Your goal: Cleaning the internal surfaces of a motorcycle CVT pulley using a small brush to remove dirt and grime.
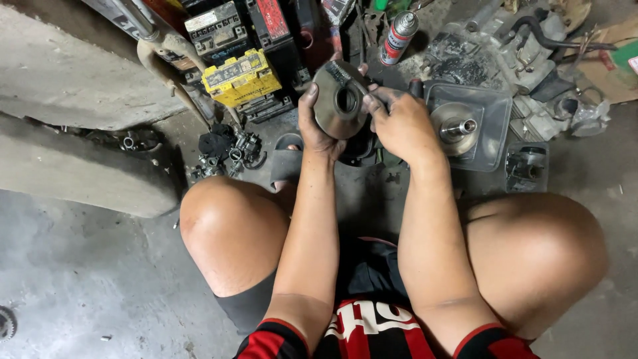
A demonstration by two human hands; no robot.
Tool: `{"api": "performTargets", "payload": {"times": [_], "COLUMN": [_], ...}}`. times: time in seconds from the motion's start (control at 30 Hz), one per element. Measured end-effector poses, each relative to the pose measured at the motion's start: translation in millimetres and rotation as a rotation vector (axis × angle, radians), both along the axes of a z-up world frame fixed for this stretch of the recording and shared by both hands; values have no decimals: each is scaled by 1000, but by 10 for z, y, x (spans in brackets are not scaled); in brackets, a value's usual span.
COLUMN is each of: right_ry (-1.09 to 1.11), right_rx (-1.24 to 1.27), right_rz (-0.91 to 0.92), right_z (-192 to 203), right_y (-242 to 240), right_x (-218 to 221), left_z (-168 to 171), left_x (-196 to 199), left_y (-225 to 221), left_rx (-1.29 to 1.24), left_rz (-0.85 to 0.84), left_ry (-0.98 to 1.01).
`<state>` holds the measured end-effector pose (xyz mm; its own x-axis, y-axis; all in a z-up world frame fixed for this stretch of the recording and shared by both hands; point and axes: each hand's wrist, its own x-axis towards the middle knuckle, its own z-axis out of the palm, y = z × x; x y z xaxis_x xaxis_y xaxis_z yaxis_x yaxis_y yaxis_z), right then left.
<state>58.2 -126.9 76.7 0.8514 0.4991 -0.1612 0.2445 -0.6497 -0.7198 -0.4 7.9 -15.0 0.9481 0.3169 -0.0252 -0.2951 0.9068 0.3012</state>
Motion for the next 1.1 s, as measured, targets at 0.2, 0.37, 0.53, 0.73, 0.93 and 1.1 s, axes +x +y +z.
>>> {"api": "performTargets", "payload": {"times": [0.2,0.37,0.53,0.73,0.93,1.1], "right_ry": [306,396,321,437,535,537], "right_rx": [-105,-183,-198,-114,-168,-249], "right_rz": [-78,1,-49,-168,-166,-132], "right_z": [93,21,281,492,378,353], "right_y": [69,74,55,238,168,42], "right_x": [19,42,-7,-119,-69,-40], "left_z": [-30,-97,43,170,46,-29], "left_x": [-10,96,101,-8,65,102], "left_y": [73,122,112,47,90,101], "left_rx": [-17,-126,-190,-21,-22,-132], "left_rz": [53,232,271,106,238,309], "left_ry": [-47,218,274,-14,-12,-83]}}
